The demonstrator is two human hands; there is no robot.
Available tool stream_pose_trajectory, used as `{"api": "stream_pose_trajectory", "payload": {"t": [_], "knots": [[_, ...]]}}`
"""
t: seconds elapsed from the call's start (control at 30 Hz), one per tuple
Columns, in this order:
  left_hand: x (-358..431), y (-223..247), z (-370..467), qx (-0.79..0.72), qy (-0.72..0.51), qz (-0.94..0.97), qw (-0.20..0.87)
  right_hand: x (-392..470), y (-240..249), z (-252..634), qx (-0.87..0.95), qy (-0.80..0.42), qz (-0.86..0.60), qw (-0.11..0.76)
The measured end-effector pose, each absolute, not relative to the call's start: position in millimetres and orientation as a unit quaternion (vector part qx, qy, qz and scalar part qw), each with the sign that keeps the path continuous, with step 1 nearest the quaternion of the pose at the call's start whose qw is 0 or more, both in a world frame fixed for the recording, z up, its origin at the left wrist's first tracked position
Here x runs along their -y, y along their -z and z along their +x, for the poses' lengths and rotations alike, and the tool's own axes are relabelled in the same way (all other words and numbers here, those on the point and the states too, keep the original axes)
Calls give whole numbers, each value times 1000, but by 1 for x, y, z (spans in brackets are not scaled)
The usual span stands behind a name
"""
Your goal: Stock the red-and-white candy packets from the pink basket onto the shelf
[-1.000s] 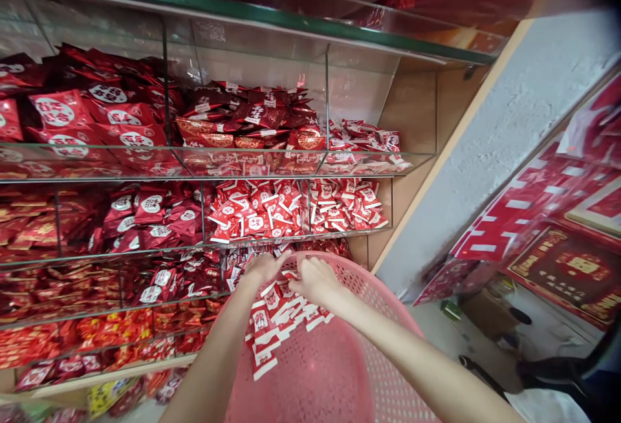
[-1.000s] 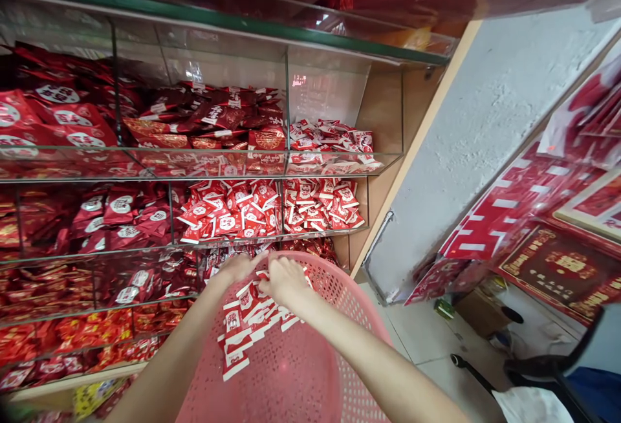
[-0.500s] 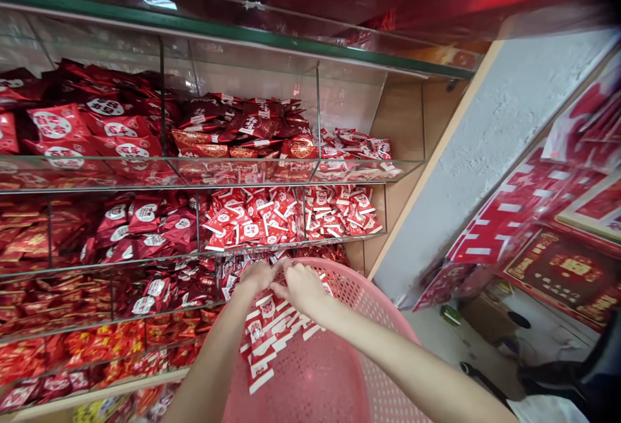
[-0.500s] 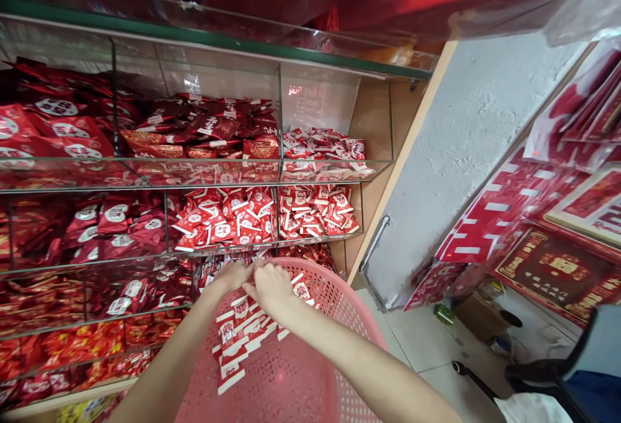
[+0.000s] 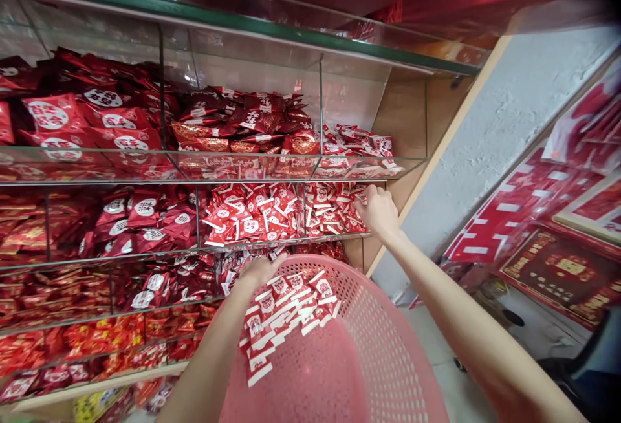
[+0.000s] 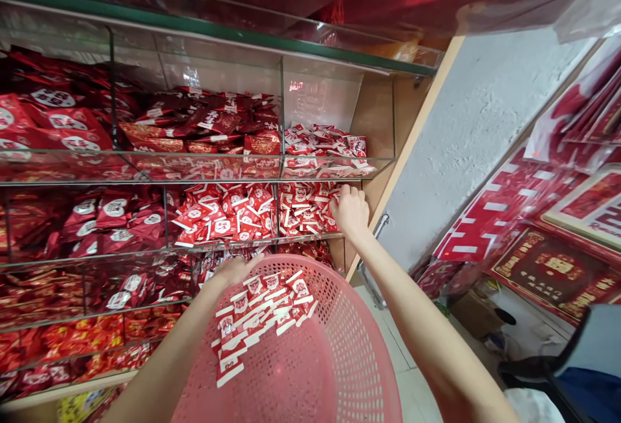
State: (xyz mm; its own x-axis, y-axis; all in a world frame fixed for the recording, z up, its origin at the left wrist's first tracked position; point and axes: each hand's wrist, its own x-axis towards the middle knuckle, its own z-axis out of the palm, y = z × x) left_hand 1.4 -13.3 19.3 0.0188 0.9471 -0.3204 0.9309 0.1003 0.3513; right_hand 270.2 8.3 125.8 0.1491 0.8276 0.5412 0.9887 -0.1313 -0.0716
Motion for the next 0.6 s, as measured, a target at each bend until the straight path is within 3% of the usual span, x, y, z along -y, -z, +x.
{"api": "stream_pose_trajectory", "payload": {"t": [0.2,0.6], "knots": [[13,-19,1,-700,-12,670,247,-32,-123,273,607,146,-768,144],[15,-19,2,-703,-11,668,246,6,-136,271,637,166,-732,176]]}}
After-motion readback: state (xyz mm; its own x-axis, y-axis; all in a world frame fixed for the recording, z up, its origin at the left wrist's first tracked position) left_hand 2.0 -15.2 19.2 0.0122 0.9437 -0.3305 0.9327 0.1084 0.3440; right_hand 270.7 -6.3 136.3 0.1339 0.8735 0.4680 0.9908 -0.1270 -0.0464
